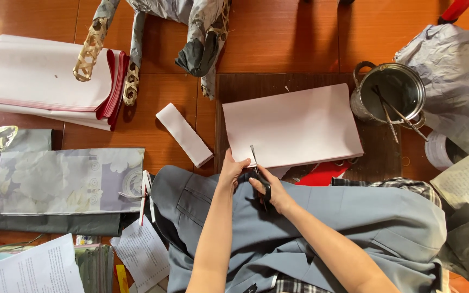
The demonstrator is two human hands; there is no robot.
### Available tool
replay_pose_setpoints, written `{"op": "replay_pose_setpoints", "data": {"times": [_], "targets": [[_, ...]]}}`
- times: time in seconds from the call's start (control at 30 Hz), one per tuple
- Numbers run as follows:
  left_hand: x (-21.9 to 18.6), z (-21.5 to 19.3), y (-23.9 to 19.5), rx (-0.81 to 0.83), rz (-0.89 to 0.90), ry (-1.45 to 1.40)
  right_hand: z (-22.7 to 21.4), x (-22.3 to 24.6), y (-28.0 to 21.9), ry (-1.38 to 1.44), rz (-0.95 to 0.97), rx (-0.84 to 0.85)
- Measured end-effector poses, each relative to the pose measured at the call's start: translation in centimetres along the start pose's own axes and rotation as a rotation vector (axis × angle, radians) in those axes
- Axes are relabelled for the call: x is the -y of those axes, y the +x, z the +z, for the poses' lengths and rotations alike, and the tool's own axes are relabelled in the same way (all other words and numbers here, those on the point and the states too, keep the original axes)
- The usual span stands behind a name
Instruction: Cutting paper sheets into strips using scissors.
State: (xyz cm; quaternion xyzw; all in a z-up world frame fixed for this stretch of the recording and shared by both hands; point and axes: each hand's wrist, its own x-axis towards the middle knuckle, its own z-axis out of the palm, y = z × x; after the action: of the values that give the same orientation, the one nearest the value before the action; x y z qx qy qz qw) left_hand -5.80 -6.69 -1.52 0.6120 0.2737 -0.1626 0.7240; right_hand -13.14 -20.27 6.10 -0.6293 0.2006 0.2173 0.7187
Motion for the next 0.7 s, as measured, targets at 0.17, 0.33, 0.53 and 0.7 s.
{"op": "replay_pose_setpoints", "data": {"times": [0.17,0.33,0.53,0.7], "targets": [[0.5,-0.9,4.4,0.016,0.126,-0.015,0.2,2.7,-1.9,-0.014,0.016,0.032],[2.7,-1.5,6.0,0.08,0.188,0.058,-0.8,4.2,-0.6,0.119,0.235,0.069],[0.6,-0.6,3.2,0.077,0.182,0.068,0.5,2.5,1.7,0.103,0.132,0.058],[0.0,-1.1,4.3,0.059,0.221,-0.013,0.8,2.2,1.6,-0.133,-0.058,0.012]]}}
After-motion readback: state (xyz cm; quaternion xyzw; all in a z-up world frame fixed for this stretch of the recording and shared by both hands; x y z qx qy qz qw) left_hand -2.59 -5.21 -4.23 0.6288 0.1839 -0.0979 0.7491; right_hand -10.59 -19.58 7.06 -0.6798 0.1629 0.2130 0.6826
